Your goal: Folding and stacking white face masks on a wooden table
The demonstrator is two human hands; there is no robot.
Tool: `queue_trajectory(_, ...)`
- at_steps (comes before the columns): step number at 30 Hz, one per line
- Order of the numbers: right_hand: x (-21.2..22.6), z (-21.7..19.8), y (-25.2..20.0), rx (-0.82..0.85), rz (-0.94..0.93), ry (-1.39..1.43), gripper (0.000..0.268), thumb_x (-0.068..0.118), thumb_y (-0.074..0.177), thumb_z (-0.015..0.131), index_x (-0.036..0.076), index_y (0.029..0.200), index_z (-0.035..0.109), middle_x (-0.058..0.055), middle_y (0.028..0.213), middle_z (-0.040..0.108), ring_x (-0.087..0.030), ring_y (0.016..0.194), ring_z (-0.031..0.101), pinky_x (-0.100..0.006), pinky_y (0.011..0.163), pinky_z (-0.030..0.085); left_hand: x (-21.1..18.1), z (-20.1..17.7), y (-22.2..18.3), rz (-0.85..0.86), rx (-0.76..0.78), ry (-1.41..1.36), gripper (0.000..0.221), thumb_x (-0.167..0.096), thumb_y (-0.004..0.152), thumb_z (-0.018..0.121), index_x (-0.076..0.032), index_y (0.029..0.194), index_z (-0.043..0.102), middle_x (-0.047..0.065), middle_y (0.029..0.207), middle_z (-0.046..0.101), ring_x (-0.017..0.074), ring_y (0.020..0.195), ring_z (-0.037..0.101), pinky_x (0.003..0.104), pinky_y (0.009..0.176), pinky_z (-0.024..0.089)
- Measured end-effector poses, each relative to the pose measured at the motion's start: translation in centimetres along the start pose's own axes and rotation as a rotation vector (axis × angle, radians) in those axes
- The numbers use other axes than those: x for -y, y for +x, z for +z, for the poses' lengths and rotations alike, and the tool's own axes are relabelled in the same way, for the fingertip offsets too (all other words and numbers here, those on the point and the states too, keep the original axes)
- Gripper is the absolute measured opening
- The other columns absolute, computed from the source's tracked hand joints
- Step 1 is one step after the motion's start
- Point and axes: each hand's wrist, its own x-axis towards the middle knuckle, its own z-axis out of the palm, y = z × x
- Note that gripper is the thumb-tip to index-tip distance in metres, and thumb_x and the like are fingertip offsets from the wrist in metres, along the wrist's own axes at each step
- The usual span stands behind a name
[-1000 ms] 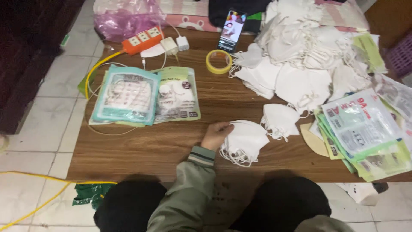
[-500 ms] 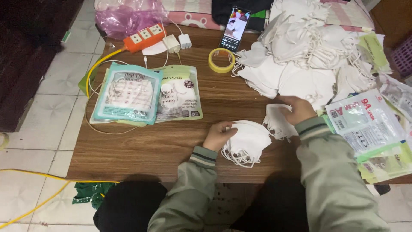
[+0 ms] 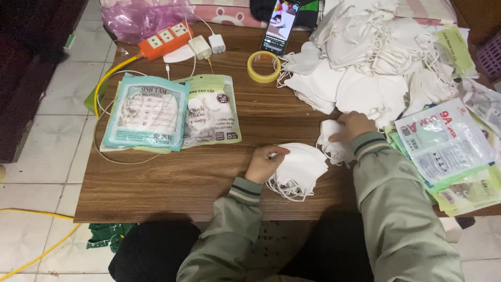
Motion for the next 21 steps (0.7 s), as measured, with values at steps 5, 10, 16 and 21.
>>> queue_trajectory(5, 0.0, -0.8, -0.3, 0.052, 0.024, 0.063, 0.089, 0.063, 0.069, 0.083, 0.024, 0.145, 0.057, -0.011, 0.139, 0.062, -0.036, 0.130, 0.059, -0.057, 0.101, 0.050, 0.2, 0.0, -0.1, 0.021, -0.011, -0.035, 0.023, -0.005, 0.083, 0.071, -0.012, 0.100, 0.083, 0.011, 0.094, 0.078, 0.0163, 0.100, 0.066, 0.034, 0.094, 0.053)
queue_trajectory(10, -0.5, -0.8, -0.7, 0.065, 0.023, 0.106, 0.095, 0.067, 0.068, 0.082, 0.024, 0.148, 0.056, -0.011, 0.141, 0.061, -0.036, 0.132, 0.057, -0.056, 0.102, 0.048, 0.0, -0.1, -0.2, -0.002, -0.005, -0.045, 0.022, -0.006, 0.083, 0.071, -0.012, 0.101, 0.083, 0.012, 0.094, 0.077, 0.0173, 0.100, 0.067, 0.035, 0.095, 0.053)
queue_trajectory(16, 1.4, -3.7, -4.3, -0.049, 0.036, 0.063, 0.063, 0.051, 0.082, 0.076, 0.023, 0.137, 0.066, -0.011, 0.135, 0.064, -0.035, 0.122, 0.064, -0.051, 0.096, 0.053, 0.0, -0.3, -0.2, -0.016, -0.037, -0.049, 0.023, -0.006, 0.082, 0.071, -0.013, 0.100, 0.084, 0.010, 0.092, 0.077, 0.0147, 0.098, 0.067, 0.034, 0.093, 0.054)
queue_trajectory(21, 1.7, -4.4, -6.9, -0.315, -0.091, 0.079, 0.029, 0.025, 0.093, 0.066, 0.018, 0.120, 0.077, -0.010, 0.115, 0.074, -0.030, 0.104, 0.073, -0.044, 0.088, 0.058, -0.7, -0.4, -0.4, -0.030, -0.035, -0.016, 0.022, -0.009, 0.082, 0.073, -0.015, 0.100, 0.084, 0.013, 0.094, 0.077, 0.0181, 0.100, 0.069, 0.035, 0.093, 0.054)
